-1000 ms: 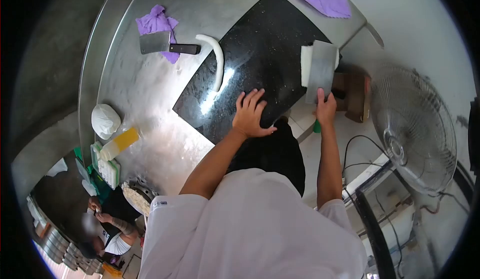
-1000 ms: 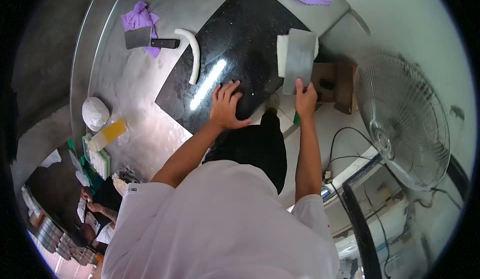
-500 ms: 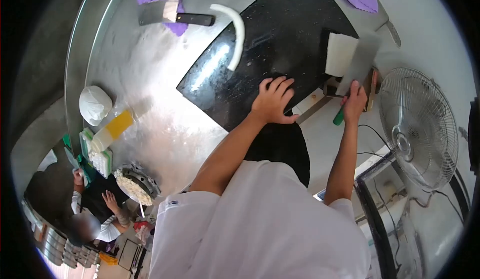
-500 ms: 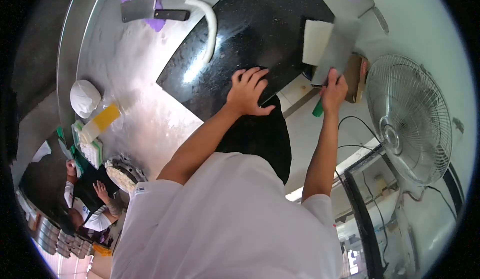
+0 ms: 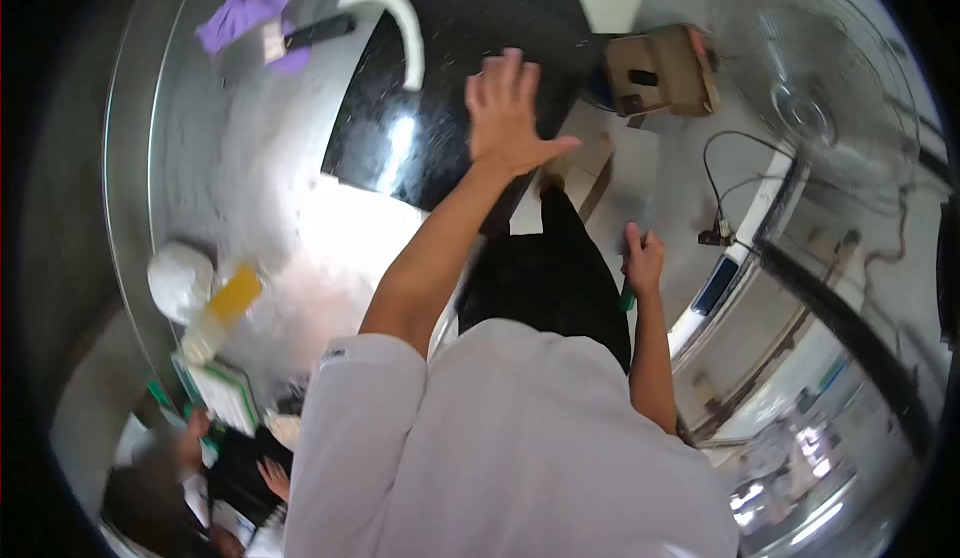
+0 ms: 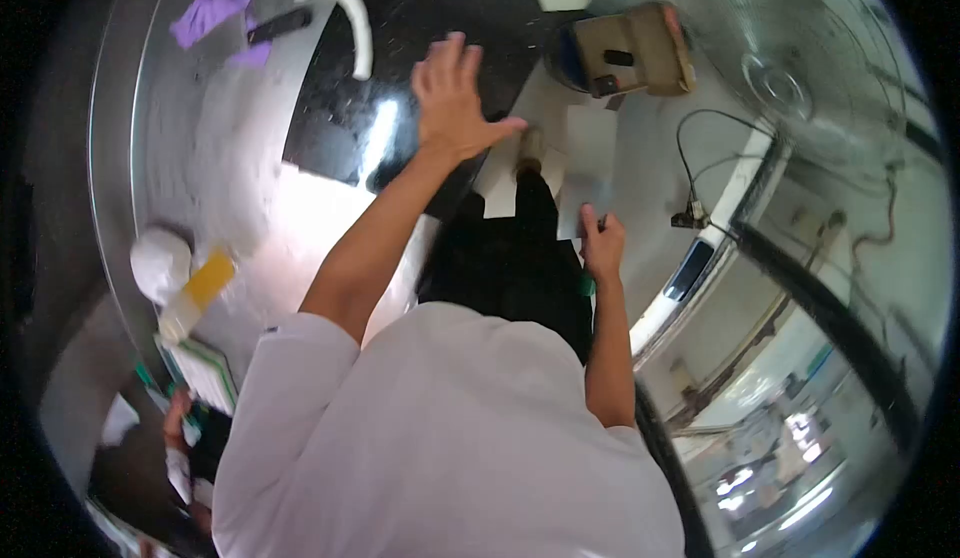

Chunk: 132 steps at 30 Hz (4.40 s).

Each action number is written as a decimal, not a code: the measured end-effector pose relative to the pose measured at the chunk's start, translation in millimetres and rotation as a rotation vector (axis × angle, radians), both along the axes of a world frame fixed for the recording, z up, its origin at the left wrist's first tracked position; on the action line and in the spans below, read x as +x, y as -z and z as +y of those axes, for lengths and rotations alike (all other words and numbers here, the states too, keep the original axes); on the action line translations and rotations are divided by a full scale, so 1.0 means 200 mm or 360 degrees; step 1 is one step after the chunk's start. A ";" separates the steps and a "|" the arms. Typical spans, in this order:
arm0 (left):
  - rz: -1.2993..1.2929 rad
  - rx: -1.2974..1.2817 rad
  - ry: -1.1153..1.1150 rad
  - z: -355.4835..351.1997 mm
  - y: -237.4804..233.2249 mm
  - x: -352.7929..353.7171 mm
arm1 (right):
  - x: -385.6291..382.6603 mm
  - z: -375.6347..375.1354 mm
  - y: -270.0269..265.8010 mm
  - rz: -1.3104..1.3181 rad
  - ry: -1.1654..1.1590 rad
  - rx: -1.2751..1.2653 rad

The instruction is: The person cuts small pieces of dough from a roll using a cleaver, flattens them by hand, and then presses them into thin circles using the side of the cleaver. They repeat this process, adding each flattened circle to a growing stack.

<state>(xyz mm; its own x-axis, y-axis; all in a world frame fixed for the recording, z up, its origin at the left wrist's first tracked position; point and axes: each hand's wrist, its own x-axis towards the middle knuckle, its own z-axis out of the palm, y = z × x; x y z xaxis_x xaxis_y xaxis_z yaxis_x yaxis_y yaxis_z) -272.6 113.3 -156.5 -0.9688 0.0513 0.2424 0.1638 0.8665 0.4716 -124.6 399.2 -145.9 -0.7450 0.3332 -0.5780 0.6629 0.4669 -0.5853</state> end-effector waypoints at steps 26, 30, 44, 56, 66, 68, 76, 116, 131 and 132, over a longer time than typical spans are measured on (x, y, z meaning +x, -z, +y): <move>-0.0295 -0.0558 0.0469 -0.15 0.06 -0.30 | -0.68 -0.58 0.05 0.0302 -0.1379 0.0039; -0.0514 -0.0659 0.0743 -0.09 0.02 -0.24 | -0.48 -0.55 0.16 0.0494 -0.1261 -0.0004; -0.0337 -0.0471 0.1066 -0.05 0.09 -0.12 | -0.35 -0.54 0.15 0.0489 -0.1172 -0.0099; -0.0236 -0.0503 0.0748 -0.07 0.13 -0.20 | -0.60 -0.45 0.08 0.0285 -0.1582 -0.0085; -0.0122 -0.0492 0.0208 0.02 0.14 -0.26 | -1.06 -0.26 0.21 0.0674 -0.2053 -0.0177; -0.0164 -0.0471 0.0268 -0.02 0.13 -0.21 | -0.99 -0.33 0.07 0.0512 -0.2050 -0.0148; -0.0236 -0.0506 0.0332 0.05 0.13 -0.25 | -1.00 -0.25 0.25 0.0575 -0.1969 -0.0085; -0.0104 -0.0404 0.0095 0.06 0.18 -0.43 | -1.28 -0.26 0.11 0.0560 -0.2066 -0.0131; 0.0053 -0.0492 0.0595 -0.03 0.22 -0.52 | -1.11 -0.33 0.15 0.0745 -0.1884 -0.0266; -0.0017 -0.0504 0.0709 -0.08 0.19 -0.40 | -1.02 -0.32 0.11 0.0522 -0.1890 -0.0411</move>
